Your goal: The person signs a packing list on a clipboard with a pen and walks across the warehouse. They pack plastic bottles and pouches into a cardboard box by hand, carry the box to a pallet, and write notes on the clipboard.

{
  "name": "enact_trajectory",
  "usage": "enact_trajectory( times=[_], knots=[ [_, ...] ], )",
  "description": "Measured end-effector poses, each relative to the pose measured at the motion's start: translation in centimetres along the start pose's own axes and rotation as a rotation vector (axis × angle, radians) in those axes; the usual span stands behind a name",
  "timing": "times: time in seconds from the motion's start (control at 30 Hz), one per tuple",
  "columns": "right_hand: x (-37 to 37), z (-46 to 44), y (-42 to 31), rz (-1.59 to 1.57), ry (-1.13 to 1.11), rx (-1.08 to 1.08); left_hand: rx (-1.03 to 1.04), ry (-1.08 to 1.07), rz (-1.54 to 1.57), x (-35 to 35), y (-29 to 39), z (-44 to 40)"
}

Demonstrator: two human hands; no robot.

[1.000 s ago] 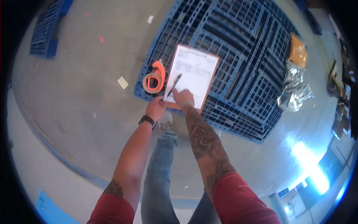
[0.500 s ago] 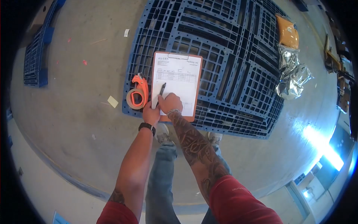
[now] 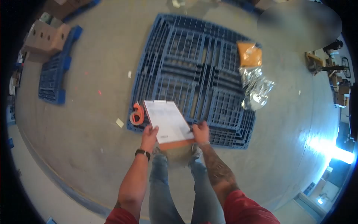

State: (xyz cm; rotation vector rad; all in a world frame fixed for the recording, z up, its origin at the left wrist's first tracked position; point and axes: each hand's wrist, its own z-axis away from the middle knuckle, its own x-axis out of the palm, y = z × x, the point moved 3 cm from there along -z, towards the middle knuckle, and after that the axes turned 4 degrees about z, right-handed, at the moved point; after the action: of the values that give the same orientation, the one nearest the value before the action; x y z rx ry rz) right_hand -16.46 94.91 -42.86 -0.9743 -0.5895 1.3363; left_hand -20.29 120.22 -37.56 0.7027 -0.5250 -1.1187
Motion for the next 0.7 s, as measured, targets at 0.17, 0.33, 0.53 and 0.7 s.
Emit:
enact_trajectory(
  times=[0.17, 0.33, 0.53, 0.7],
  knots=[
    [-14.9, 5.7, -15.5, -0.303, 0.040, 0.193, 0.062, -0.092, 0.203, 1.5, 9.9, 16.2],
    [-21.4, 16.4, -34.0, 0.044, -0.179, 0.010, 0.285, -0.248, 0.365, 3.7, 20.2, 32.3],
    [-18.3, 29.8, -45.0, 0.202, -0.260, -0.479, 0.568, -0.426, 0.347, 3.8, 26.0, 38.7],
    [-17.5, 34.5, -46.2, 0.045, -0.204, -0.580, 0.327, -0.901, 0.676, 2.4, 30.4, 42.6]
  ],
)
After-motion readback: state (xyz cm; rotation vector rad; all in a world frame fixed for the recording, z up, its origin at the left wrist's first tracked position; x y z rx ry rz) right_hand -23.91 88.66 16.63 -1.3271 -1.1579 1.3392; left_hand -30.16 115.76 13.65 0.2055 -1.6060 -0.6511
